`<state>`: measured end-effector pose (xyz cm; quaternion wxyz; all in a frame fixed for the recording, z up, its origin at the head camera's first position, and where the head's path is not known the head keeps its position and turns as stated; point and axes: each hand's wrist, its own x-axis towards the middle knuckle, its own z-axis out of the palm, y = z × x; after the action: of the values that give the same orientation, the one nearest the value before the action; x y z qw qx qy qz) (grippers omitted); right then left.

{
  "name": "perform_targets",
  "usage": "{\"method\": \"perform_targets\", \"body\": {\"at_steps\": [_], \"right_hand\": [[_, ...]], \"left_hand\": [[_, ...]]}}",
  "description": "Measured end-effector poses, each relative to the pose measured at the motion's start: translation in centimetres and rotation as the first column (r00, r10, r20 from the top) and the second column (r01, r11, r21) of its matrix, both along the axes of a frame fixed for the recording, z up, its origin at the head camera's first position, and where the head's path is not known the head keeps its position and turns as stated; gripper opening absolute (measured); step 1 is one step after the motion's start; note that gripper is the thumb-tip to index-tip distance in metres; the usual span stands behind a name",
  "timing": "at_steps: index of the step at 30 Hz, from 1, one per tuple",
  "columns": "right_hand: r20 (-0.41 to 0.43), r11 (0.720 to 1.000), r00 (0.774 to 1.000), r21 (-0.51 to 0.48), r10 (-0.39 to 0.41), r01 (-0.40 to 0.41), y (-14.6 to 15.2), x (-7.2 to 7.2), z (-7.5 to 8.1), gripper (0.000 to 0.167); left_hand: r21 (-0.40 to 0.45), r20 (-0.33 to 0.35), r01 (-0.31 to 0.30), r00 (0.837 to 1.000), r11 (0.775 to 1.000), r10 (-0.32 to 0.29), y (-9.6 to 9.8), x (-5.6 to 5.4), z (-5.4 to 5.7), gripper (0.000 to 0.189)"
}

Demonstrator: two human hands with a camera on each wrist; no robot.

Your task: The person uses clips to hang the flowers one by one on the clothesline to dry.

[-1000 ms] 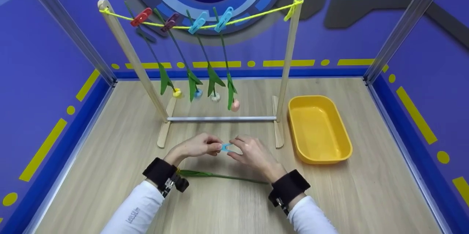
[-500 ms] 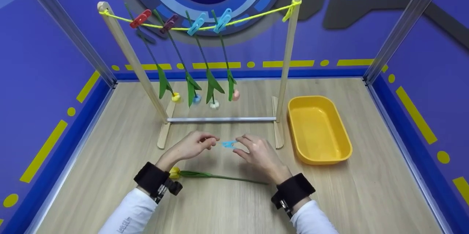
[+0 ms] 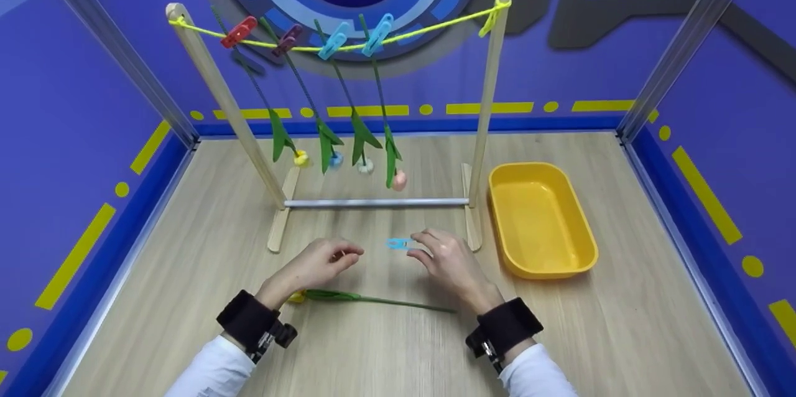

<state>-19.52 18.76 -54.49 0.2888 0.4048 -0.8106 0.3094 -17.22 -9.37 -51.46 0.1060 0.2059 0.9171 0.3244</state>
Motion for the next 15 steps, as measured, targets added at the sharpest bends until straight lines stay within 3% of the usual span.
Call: {"method": "perform_targets", "body": {"at_steps": [7, 15], "right_hand": [[0.025, 0.999, 0.999, 0.004, -0.034, 0.034, 0.4, 0.1, -0.5, 0.025], [0.075, 0.999, 0.996, -0.025, -0.042, 0.044, 0.5, -0.1, -0.8, 0.018]], "left_hand": [[-0.131, -0.085, 0.053, 0.994, 0.990, -0.065, 0.0, 0.5, -1.0, 0.029], [-0.334, -0.154, 0.113, 0.973, 0.936, -0.173, 0.5, 1.3, -2.3, 0.037]]}}
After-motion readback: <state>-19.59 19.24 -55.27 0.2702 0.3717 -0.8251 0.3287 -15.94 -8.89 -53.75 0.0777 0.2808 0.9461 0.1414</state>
